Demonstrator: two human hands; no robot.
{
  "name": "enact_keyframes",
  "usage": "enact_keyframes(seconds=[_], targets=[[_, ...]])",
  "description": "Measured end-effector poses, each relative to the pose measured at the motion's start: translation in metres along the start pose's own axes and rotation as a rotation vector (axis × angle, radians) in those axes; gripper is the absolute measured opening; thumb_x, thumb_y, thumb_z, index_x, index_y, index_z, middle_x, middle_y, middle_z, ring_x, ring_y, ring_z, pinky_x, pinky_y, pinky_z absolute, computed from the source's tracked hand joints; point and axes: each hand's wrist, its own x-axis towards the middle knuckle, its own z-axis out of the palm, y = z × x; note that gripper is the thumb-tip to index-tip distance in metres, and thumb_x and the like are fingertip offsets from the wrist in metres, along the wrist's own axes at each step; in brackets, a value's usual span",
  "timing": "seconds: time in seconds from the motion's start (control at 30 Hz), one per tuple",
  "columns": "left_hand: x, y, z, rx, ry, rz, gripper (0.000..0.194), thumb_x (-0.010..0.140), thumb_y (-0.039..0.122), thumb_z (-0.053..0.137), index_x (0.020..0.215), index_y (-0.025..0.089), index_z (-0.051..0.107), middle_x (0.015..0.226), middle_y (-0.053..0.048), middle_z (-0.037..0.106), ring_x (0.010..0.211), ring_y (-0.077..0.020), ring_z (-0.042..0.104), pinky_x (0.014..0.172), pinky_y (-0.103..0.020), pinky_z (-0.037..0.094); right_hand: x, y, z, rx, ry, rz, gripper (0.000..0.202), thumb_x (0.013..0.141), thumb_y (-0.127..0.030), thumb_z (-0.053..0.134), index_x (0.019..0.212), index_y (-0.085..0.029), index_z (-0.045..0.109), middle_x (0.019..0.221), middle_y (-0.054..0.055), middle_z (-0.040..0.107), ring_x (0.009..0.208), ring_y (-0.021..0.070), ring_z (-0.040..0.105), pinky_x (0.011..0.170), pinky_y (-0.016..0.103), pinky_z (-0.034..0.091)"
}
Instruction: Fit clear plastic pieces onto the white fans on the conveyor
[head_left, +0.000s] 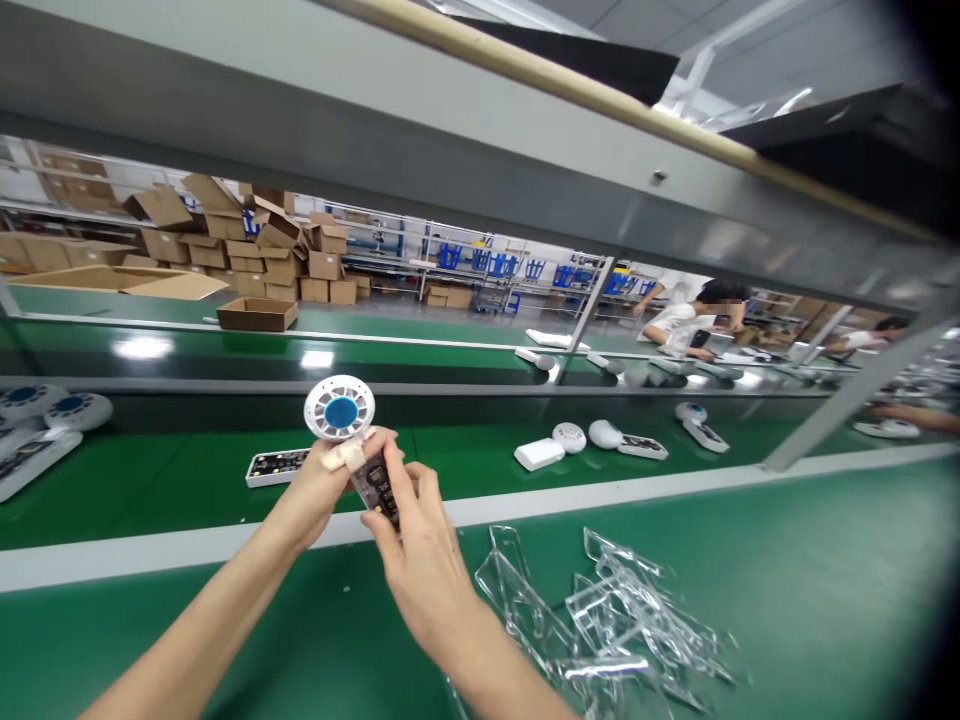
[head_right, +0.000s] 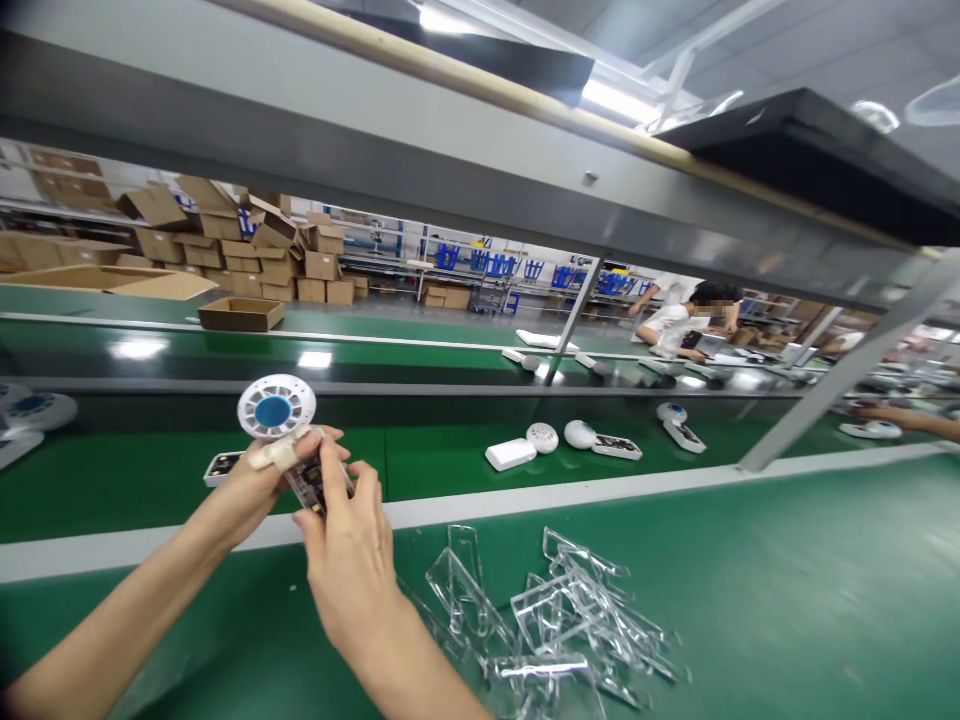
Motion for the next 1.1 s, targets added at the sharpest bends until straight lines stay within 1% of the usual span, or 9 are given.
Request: enact_keyframes(seconds=[0.13, 0.2, 0.3, 0.43, 0.53, 0.7, 0.83, 0.97, 1.1], targets=[[-0.006, -0.005, 0.01, -0.047, 0.097, 0.154, 0.054, 0.063, 0.054, 0.078, 0.099, 0.014, 0.066, 0.101, -0.012, 0.071, 0.098, -0.0283, 0.064, 0.078, -0.032, 0.05, 0.007, 0.007, 0.007, 0.459, 0.202, 0.09, 0.043, 0.095, -0.038, 0.035, 0.131, -0.026, 0.056, 0.129, 0.008, 0.051, 0.121, 0.0212, 0.049, 0.102, 0.037, 0.041], [-0.012, -0.006, 0.016, -0.067, 0.085, 0.221, 0.053, 0.067, 0.053, 0.075, 0.104, 0.016, 0.064, 0.101, -0.011, 0.07, 0.099, -0.028, 0.064, 0.082, -0.034, 0.051, 0.019, 0.011, 0.007, 0.686, 0.355, 0.263, 0.045, 0.095, -0.047, 0.033, 0.108, -0.021, 0.066, 0.112, 0.008, 0.061, 0.105, 0.0203, 0.057, 0.09, 0.033, 0.047], [-0.024, -0.008, 0.024, -0.024, 0.05, 0.323, 0.049, 0.071, 0.052, 0.072, 0.106, 0.019, 0.064, 0.098, -0.009, 0.07, 0.097, -0.0274, 0.065, 0.082, -0.034, 0.053, 0.034, 0.016, 0.006, 0.883, 0.469, 0.435, 0.046, 0.09, -0.055, 0.039, 0.074, -0.018, 0.062, 0.072, 0.002, 0.059, 0.069, 0.0162, 0.056, 0.062, 0.027, 0.045], [-0.033, -0.012, 0.032, 0.119, 0.09, 0.464, 0.049, 0.071, 0.052, 0.071, 0.108, 0.022, 0.065, 0.101, -0.009, 0.069, 0.092, -0.0272, 0.066, 0.076, -0.034, 0.054, 0.038, 0.013, 0.003, 0.916, 0.562, 0.392, 0.047, 0.085, -0.055, 0.046, 0.058, -0.019, 0.055, 0.054, -0.003, 0.047, 0.053, 0.0121, 0.043, 0.051, 0.024, 0.035], [-0.034, -0.016, 0.032, 0.173, 0.134, 0.573, 0.053, 0.066, 0.053, 0.074, 0.109, 0.023, 0.066, 0.103, -0.009, 0.067, 0.097, -0.0298, 0.063, 0.084, -0.039, 0.053, 0.033, 0.008, -0.001, 0.929, 0.615, 0.359, 0.048, 0.084, -0.057, 0.045, 0.057, -0.019, 0.054, 0.053, -0.003, 0.047, 0.051, 0.0121, 0.042, 0.05, 0.024, 0.035], [-0.042, -0.014, 0.034, 0.2, 0.123, 0.471, 0.046, 0.065, 0.049, 0.075, 0.104, 0.026, 0.067, 0.099, -0.007, 0.068, 0.095, -0.0329, 0.063, 0.082, -0.041, 0.054, 0.029, 0.006, -0.01, 0.766, 0.653, 0.21, 0.048, 0.087, -0.051, 0.04, 0.052, -0.021, 0.05, 0.052, -0.001, 0.049, 0.054, 0.0138, 0.046, 0.055, 0.026, 0.039], [-0.049, -0.007, 0.044, 0.24, 0.214, 0.463, 0.026, 0.069, 0.041, 0.074, 0.091, 0.027, 0.068, 0.093, -0.003, 0.067, 0.097, -0.0303, 0.061, 0.085, -0.035, 0.051, 0.04, 0.016, -0.005, 0.626, 0.606, 0.259, 0.051, 0.093, -0.044, 0.026, 0.052, -0.022, 0.046, 0.052, -0.001, 0.048, 0.056, 0.0142, 0.049, 0.056, 0.026, 0.039], [-0.004, -0.014, 0.038, 0.113, 0.268, 0.302, 0.033, 0.069, 0.044, 0.074, 0.091, 0.022, 0.067, 0.096, -0.004, 0.066, 0.098, -0.0269, 0.061, 0.084, -0.033, 0.051, 0.056, 0.036, -0.005, 0.285, 0.292, 0.351, 0.05, 0.095, -0.038, 0.021, 0.062, -0.02, 0.053, 0.061, 0.0, 0.054, 0.062, 0.0144, 0.053, 0.06, 0.026, 0.041], [0.078, -0.037, -0.006, 0.278, 0.253, -0.039, 0.054, 0.071, 0.055, 0.063, 0.107, 0.014, 0.063, 0.1, -0.011, 0.066, 0.088, -0.0254, 0.064, 0.07, -0.035, 0.054, 0.041, 0.053, -0.028, 0.14, 0.097, 0.281, 0.024, 0.088, -0.039, 0.051, 0.082, -0.019, 0.063, 0.084, 0.002, 0.062, 0.085, 0.018, 0.058, 0.08, 0.031, 0.041]])
